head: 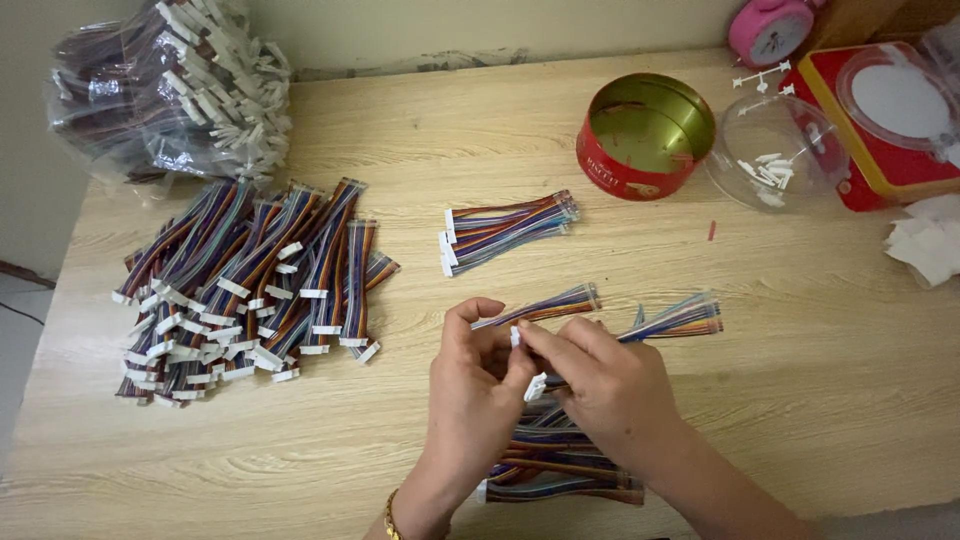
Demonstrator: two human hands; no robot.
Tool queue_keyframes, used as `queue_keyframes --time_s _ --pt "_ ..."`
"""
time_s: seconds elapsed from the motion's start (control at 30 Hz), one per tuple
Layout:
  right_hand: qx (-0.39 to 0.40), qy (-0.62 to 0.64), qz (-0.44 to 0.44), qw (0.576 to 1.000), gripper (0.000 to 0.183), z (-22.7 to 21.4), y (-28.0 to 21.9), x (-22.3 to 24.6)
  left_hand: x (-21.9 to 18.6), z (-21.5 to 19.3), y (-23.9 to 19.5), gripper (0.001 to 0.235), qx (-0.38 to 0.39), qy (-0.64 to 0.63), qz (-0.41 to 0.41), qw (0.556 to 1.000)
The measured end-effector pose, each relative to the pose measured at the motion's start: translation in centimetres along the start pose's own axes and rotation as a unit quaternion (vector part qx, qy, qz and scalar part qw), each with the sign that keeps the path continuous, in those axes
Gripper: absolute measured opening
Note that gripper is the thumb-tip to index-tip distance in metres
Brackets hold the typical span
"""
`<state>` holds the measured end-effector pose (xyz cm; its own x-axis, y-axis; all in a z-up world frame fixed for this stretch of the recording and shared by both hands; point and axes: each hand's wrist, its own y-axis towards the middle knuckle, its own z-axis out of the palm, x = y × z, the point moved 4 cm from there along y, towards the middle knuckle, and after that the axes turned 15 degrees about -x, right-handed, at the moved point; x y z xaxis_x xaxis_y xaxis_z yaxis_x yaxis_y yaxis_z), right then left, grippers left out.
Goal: The person repeatedly picks up flat ribbon cables and white plastic connectors from a pile on a wooden table. They align the connector with the cable end and press it on, then place the assembled unit into a separate pile. The process is repeated for multiple cables throughout the clip.
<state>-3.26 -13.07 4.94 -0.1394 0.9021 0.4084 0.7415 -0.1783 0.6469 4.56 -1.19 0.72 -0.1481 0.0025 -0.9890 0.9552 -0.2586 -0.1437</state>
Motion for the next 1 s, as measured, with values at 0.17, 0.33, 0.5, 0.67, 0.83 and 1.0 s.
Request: queue_keyframes --time_s 0.17,0.33,0.5,0.67,0.83,1.0 --pt "-0.002 -0.014 -0.002 1.000 0.058 -0.1 -0.1 0.3 0.5 0.3 -0.2 0.039 -0.011 0.002 0.019 1.000" --pt "0.016 -0.015 0.028 0.999 0.058 0.4 -0.2 -0.2 1.1 0.1 0.1 0.036 -0.034 0.055 0.024 0.998" --pt "0.045 0.030 0.066 0.996 0.067 0.4 -0.2 -1.1 2.6 -0.3 0.8 0.034 0.010 -0.096 -0.047 0.994" --pt "0.097 0.043 0.107 0.989 0.067 0.7 0.0 -1.3 2.2 -0.2 0.8 0.033 0.014 -0.145 -0.119 0.982" --pt "0.088 0.041 0.090 0.991 0.064 1.1 -0.2 -0.8 1.3 0.1 0.4 0.032 -0.013 -0.031 -0.032 0.999" --pt "0.079 -0.001 0.093 0.992 0.062 1.1 0.1 -0.9 1.1 -0.2 0.5 0.028 -0.050 0.044 0.020 0.998"
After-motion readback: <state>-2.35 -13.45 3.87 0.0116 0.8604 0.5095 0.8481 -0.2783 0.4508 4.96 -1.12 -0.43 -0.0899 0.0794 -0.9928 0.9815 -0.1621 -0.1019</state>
